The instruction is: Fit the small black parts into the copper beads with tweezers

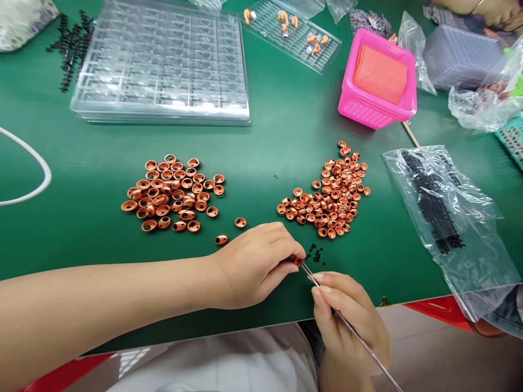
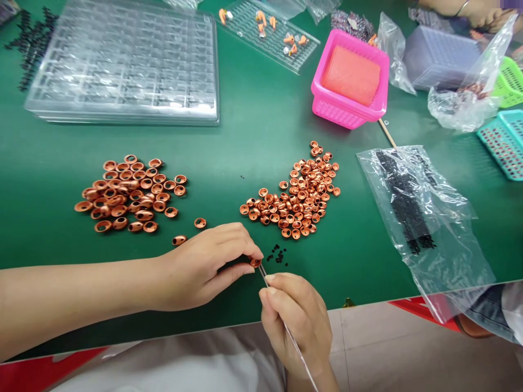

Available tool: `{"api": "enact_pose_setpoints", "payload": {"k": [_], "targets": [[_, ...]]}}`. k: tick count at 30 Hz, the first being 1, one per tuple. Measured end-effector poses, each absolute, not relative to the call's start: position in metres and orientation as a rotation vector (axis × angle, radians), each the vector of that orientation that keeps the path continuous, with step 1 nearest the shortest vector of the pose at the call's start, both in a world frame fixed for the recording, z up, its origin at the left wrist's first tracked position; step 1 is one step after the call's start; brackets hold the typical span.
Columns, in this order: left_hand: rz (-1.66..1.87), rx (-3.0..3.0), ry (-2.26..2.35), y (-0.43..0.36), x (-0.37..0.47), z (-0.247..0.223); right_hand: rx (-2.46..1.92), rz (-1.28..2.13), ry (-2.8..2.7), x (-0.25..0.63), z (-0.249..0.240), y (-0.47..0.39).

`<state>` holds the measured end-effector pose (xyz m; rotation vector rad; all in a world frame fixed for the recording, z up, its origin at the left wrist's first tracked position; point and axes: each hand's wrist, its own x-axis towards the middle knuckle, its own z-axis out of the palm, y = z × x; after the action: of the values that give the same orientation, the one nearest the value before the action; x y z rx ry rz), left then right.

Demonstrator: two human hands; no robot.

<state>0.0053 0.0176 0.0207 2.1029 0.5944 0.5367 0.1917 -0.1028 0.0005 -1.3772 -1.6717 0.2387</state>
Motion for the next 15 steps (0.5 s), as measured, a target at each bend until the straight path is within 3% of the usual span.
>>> {"api": "enact_pose_setpoints", "payload": {"k": [15], "targets": [[0.536, 2.113, 0.57, 0.0171, 0.0045, 0.0203, -1.369, 0.297, -1.684, 0.1955, 0.0028, -0.1016]]}}
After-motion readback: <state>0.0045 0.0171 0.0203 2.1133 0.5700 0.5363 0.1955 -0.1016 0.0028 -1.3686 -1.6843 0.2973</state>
